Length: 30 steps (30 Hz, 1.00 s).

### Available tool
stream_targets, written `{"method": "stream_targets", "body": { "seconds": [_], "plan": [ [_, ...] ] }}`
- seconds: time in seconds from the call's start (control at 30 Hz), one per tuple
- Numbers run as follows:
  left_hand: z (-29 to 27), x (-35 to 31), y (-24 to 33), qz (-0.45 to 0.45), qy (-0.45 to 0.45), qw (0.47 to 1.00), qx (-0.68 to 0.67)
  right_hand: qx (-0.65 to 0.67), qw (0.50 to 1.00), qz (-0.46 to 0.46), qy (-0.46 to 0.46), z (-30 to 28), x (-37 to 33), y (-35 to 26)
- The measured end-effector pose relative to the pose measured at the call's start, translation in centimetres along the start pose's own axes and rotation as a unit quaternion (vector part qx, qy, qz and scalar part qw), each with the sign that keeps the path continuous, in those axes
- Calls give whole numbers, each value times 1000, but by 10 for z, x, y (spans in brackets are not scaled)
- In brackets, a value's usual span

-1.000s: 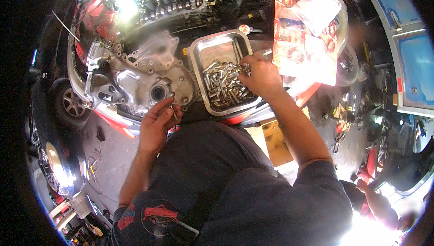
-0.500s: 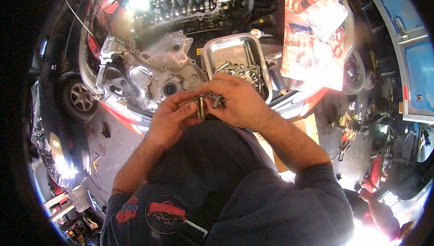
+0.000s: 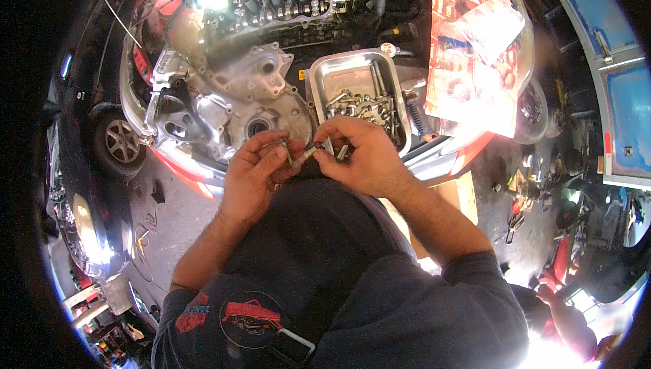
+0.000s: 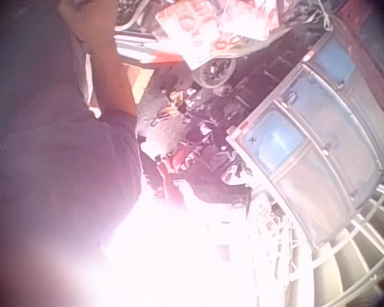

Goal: The person removes bolts from a metal engine cover, places them into a tray, and then handles a black rubber gasket, positioning it over the engine block. The person also picks up and examines small cylindrical metal parts from the tray.

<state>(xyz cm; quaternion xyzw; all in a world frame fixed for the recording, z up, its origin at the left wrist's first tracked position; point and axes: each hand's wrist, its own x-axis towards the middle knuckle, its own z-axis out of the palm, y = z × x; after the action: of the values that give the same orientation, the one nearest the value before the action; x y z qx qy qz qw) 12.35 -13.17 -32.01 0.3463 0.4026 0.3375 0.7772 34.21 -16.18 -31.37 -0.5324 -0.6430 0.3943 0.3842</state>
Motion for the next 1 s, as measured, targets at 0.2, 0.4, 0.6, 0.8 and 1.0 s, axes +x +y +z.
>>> {"method": "stream_targets", "body": {
  "seconds": [0.2, 0.4, 0.6, 0.8, 1.0],
  "plan": [
    [1, 10, -3, 21, 22, 987, -157, 31, 989, 2, 147, 40, -6, 9],
    [8, 6, -8, 67, 9, 985, -158, 31, 989, -18, 140, 46, -8, 8],
    [5, 7, -9, 88, -16, 995, -45, 9, 996, -12, 85, 43, -5, 6],
    [-2, 6, -8, 56, 14, 997, -50, 80, 993, 84, -26, 16, -10, -1],
    [-2, 8, -12, -32, -27, 999, 12, -2, 986, 135, -97, -16, -6, -9]
  ]
}}
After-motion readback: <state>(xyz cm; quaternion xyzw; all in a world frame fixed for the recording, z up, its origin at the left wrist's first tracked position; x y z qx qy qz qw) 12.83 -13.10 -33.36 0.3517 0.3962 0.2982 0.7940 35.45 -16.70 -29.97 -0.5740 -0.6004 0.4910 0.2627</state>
